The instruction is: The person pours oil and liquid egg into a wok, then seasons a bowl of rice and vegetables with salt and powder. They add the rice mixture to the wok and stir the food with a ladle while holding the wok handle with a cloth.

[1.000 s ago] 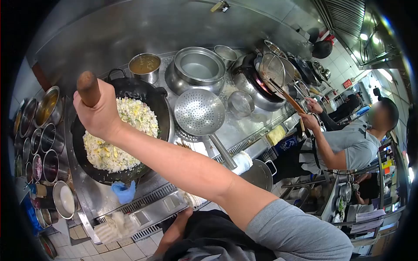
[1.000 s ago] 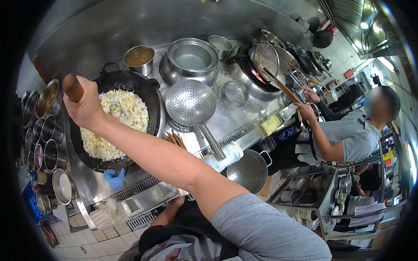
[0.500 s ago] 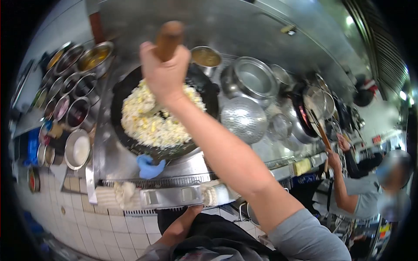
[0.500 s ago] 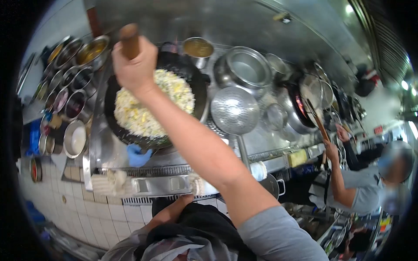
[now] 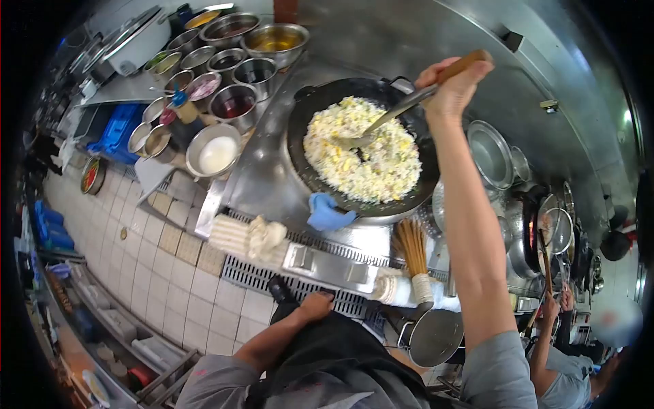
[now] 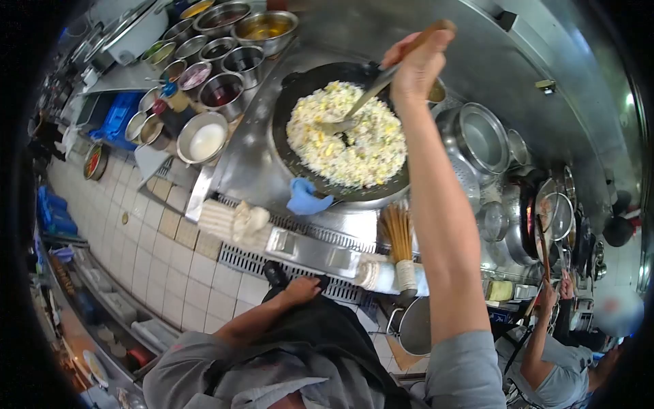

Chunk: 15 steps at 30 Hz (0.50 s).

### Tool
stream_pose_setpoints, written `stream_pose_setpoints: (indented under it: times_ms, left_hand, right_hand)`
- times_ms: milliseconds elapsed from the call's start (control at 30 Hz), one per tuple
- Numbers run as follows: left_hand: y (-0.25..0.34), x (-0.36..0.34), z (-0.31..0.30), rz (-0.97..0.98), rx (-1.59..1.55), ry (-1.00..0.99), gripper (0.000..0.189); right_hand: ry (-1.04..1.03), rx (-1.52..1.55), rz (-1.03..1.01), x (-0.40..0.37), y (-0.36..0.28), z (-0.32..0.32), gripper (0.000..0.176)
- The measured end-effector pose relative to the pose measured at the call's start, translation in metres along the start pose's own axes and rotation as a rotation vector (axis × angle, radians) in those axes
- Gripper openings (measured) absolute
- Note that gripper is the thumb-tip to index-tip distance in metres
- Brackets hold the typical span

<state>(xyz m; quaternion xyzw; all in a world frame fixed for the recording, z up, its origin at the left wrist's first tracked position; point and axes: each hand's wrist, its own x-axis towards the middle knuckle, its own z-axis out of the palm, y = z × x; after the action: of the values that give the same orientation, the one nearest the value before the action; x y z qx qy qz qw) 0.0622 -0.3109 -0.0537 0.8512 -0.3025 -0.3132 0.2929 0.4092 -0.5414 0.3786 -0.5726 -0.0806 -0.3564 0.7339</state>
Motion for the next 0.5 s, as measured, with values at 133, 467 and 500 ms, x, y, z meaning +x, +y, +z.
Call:
stream_pose_setpoints:
  times_ms: [133, 467, 500]
  left_hand:
    - [-0.067, -0.096, -0.025, -0.33, -0.109, 0.077, 0.037]
    - [-0.15, -0.324, 0.053, -0.957, -0.197, -0.052, 0.043]
    - [-0.15, -0.328, 0.056, -0.975, -0.27, -0.163, 0.043]
  right_hand:
    - [0.108, 0.137, 0.049, -0.005, -0.034, 0.007, 0.052]
    - [-0.191, 0.088, 0.076, -0.089, -0.145, 0.048, 0.048]
    - [0.082, 0.065, 0.057, -0.102, -0.115, 0.055, 0.047]
